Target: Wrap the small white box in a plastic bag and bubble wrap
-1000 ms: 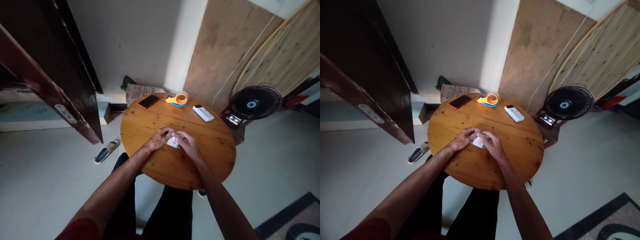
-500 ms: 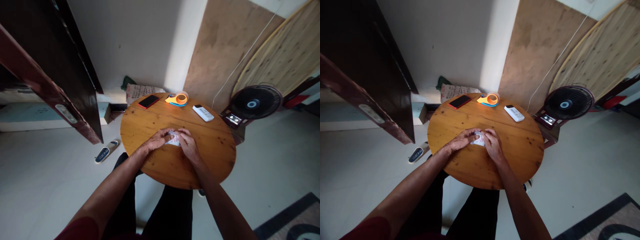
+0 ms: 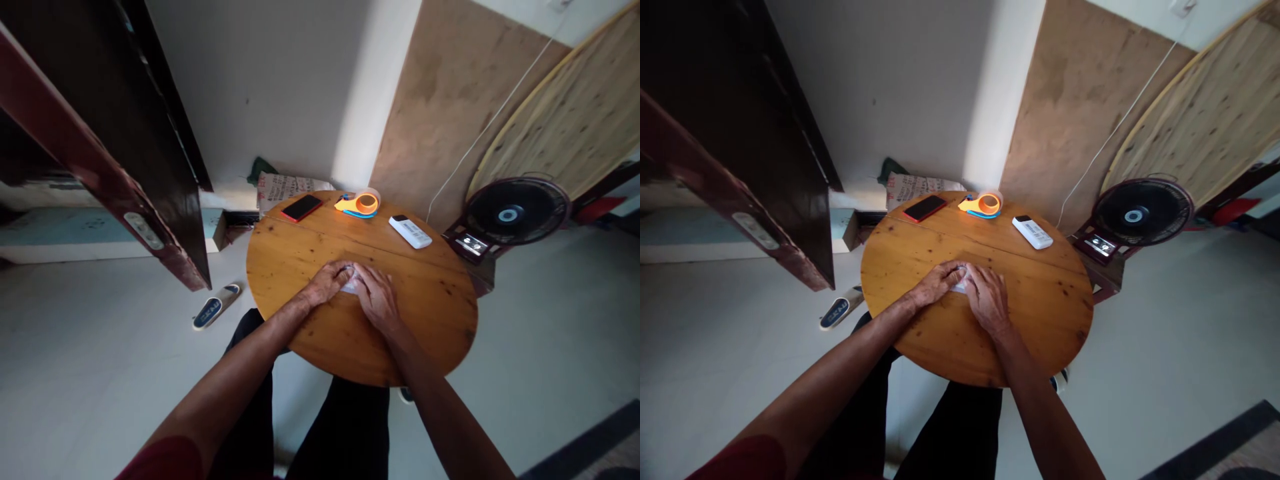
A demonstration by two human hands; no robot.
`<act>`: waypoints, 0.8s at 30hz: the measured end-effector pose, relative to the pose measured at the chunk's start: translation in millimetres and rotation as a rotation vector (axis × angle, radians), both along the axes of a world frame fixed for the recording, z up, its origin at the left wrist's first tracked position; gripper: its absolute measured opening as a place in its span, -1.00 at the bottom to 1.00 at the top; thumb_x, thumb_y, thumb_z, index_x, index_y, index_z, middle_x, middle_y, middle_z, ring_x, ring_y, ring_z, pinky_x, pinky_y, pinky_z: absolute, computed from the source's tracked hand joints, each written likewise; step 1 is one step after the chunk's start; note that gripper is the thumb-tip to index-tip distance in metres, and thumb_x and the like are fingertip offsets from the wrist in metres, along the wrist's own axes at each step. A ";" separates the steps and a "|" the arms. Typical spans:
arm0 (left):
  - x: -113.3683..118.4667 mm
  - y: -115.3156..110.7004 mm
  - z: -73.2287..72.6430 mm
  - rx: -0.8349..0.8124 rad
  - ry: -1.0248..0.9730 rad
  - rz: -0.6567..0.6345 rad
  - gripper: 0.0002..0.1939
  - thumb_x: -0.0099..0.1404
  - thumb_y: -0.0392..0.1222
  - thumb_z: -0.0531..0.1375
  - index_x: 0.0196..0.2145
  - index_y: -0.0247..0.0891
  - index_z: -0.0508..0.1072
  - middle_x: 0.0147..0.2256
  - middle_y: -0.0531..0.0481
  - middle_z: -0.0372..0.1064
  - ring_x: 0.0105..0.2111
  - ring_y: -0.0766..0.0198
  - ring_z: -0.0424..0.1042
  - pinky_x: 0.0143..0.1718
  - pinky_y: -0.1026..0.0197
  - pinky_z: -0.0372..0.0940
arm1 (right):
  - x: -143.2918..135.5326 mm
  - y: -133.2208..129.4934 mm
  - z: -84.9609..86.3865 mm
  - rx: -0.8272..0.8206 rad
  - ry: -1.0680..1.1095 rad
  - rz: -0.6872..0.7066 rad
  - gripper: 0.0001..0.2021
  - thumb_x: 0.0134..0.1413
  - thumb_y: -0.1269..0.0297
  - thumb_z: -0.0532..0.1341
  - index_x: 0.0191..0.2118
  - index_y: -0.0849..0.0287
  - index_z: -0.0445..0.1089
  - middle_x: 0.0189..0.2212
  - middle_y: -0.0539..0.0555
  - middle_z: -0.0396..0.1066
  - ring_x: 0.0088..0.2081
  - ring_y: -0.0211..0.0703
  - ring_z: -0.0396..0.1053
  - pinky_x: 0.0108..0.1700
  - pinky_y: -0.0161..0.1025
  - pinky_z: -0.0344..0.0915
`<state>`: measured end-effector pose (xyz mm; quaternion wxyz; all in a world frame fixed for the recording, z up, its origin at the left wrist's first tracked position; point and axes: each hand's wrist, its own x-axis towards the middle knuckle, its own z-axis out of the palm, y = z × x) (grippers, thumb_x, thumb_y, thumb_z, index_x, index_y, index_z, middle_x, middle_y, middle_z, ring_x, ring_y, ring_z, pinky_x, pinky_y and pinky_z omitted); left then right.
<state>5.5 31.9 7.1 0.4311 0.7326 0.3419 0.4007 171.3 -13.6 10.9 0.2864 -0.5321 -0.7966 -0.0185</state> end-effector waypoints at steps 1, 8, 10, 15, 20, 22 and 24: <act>1.2 0.7 -1.3 0.003 0.001 0.008 -0.63 0.34 -0.07 0.04 -0.09 -0.34 0.49 -0.21 -0.10 0.48 -0.20 0.20 0.39 -0.09 0.18 0.28 | -1.0 -1.2 0.1 0.005 -0.043 -0.008 -0.57 0.30 0.18 0.00 0.19 0.23 0.26 0.08 0.20 0.37 0.07 0.05 0.30 0.06 -0.01 0.17; 5.2 3.1 -6.5 0.077 0.012 0.068 -0.60 0.37 0.00 0.01 -0.13 -0.31 0.51 -0.24 -0.10 0.48 -0.24 0.18 0.39 -0.10 0.17 0.28 | -1.9 -0.8 -5.7 0.042 -0.165 -0.034 -0.52 0.28 0.16 0.01 0.26 0.20 0.18 0.14 0.26 0.30 0.05 0.11 0.29 0.00 0.01 0.17; 3.9 2.6 -5.9 0.079 0.020 0.068 -0.58 0.37 0.02 0.00 -0.13 -0.31 0.51 -0.25 -0.11 0.48 -0.24 0.18 0.39 -0.09 0.16 0.28 | -1.2 0.5 -8.1 0.057 -0.164 -0.038 -0.53 0.28 0.17 0.00 0.25 0.17 0.19 0.14 0.26 0.30 0.06 0.10 0.29 0.01 0.00 0.18; 3.7 -0.4 -7.0 0.062 0.040 0.059 -0.54 0.39 0.06 -0.04 -0.06 -0.31 0.47 -0.15 -0.15 0.45 -0.14 0.14 0.40 -0.02 0.13 0.27 | 0.2 2.1 -11.0 0.065 -0.130 -0.047 -0.56 0.30 0.16 -0.01 0.21 0.15 0.25 0.14 0.23 0.31 0.09 0.07 0.29 0.04 -0.01 0.19; -15.0 -8.2 1.7 0.210 0.092 0.479 -0.51 0.35 -0.01 0.04 0.13 -0.32 0.30 0.11 -0.27 0.25 0.15 0.03 0.20 0.22 0.00 0.07 | 2.8 2.8 -11.3 0.072 -0.073 -0.032 -0.58 0.30 0.17 0.00 0.19 0.17 0.29 0.10 0.22 0.35 0.07 0.05 0.33 0.07 0.00 0.23; -46.0 -11.6 11.3 0.374 0.075 0.747 -0.45 0.33 -0.03 0.06 0.21 -0.30 0.18 0.22 -0.27 0.08 0.24 0.03 0.06 0.28 -0.02 -0.03 | 3.9 3.3 -11.9 0.085 -0.053 -0.019 -0.58 0.30 0.17 0.01 0.19 0.17 0.29 0.09 0.21 0.36 0.07 0.04 0.33 0.08 -0.01 0.24; -93.7 -12.0 23.4 0.553 0.085 1.032 -0.34 0.30 -0.01 0.10 0.27 -0.32 0.06 0.31 -0.28 -0.13 0.32 0.00 -0.12 0.32 -0.05 -0.15 | 4.6 4.3 -12.9 0.089 -0.039 -0.008 -0.58 0.30 0.16 0.01 0.18 0.17 0.29 0.09 0.21 0.36 0.06 0.03 0.34 0.09 -0.02 0.26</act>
